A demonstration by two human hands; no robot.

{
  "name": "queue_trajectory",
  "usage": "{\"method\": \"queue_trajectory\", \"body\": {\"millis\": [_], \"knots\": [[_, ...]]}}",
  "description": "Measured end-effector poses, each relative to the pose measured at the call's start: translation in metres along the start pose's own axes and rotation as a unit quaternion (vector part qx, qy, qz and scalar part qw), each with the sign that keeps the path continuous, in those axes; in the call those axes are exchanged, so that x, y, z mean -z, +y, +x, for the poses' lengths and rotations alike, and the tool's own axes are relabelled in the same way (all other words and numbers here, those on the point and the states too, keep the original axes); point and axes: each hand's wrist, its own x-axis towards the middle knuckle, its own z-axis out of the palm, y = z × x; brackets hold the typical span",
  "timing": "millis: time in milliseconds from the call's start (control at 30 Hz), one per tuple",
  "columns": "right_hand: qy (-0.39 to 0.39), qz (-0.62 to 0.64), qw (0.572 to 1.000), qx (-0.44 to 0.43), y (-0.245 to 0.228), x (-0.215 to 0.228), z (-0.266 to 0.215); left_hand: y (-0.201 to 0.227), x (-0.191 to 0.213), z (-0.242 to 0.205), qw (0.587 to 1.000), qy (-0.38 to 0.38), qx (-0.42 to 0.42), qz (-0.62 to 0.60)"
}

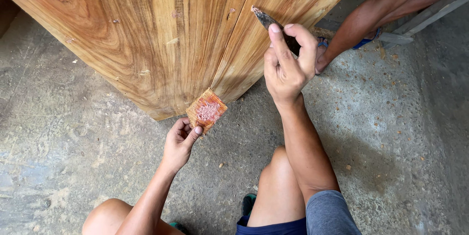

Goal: The person kneels beside a large wooden panel and uses a small metal spatula to spread a reddish paste from a small wooden block onto the wood surface. The person repeatedly dips the spatula into the paste and applies it to different areas of the panel, smoothing the material into the grain.

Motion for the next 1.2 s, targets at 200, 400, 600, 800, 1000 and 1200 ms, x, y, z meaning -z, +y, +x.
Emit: {"method": "queue_trajectory", "body": {"millis": [200, 400, 600, 800, 1000, 1200], "knots": [[-0.008, 0.01, 1.0, -0.015, -0.002, 0.001, 0.002, -0.001, 0.0, -0.001, 1.0, -0.008, -0.003, -0.016], [-0.009, -0.007, 0.999, 0.03, 0.001, -0.001, 0.005, 0.002, -0.002, -0.002, 1.0, -0.006, -0.002, -0.002], [0.0, -0.012, 1.0, 0.027, 0.002, -0.001, 0.003, 0.005, -0.002, -0.005, 1.0, -0.008, 0.0, -0.014], [-0.002, 0.035, 0.999, 0.012, 0.006, -0.013, 0.005, 0.002, -0.001, -0.003, 1.0, -0.003, -0.002, 0.003], [0.026, -0.025, 0.998, 0.049, 0.011, -0.007, 0.009, 0.005, 0.006, -0.006, 1.0, -0.006, -0.008, -0.014], [-0.013, -0.013, 0.999, 0.046, 0.006, -0.007, 0.01, 0.006, 0.007, -0.002, 1.0, 0.002, -0.004, -0.013]]}}
